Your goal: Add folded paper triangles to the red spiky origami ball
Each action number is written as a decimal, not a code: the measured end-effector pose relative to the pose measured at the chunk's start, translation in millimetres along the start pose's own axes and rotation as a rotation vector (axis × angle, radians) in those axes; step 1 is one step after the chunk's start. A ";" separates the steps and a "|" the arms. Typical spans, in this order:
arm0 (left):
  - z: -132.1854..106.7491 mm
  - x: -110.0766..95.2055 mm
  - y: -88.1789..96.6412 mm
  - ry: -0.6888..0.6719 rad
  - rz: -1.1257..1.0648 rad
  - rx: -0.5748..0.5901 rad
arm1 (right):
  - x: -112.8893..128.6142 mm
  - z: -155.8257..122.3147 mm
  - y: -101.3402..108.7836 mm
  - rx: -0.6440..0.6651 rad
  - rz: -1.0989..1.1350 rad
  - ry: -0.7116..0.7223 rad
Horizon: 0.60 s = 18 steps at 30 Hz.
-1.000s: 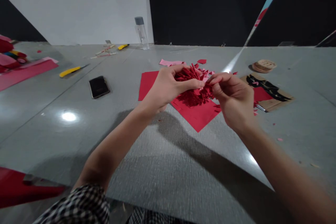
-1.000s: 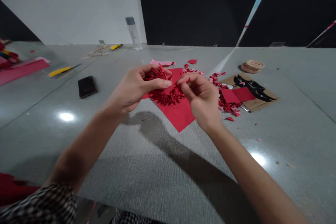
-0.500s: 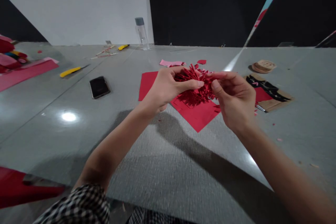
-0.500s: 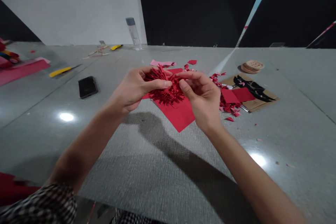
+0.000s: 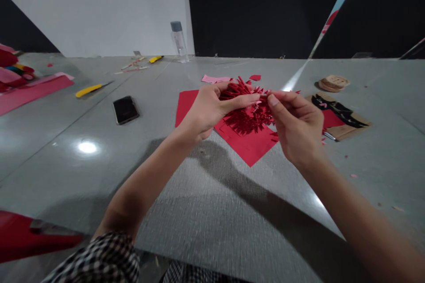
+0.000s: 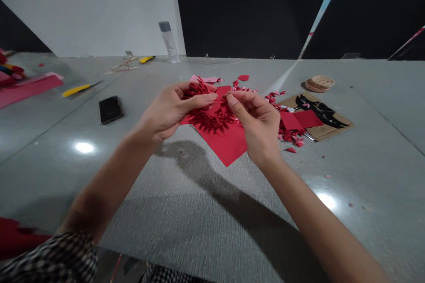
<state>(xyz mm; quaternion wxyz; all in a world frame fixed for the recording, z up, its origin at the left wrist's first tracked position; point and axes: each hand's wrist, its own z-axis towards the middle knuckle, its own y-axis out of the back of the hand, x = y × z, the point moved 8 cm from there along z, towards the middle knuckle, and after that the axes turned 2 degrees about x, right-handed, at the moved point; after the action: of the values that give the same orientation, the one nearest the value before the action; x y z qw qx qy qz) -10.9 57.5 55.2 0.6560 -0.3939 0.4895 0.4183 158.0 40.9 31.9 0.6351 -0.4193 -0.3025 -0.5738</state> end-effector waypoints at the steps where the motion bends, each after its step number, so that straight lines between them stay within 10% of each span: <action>1: -0.2 0.3 0.2 0.004 -0.006 -0.003 | 0.5 -0.3 -0.3 -0.003 0.011 -0.004; 18: -0.4 5.7 -3.9 0.036 -0.040 0.031 | -2.3 1.4 -2.1 0.003 0.103 -0.047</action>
<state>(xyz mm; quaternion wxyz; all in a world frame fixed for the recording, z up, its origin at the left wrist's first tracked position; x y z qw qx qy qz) -6.5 56.8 49.9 0.6613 -0.4007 0.4999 0.3901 155.7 43.3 30.9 0.6571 -0.4467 -0.2960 -0.5302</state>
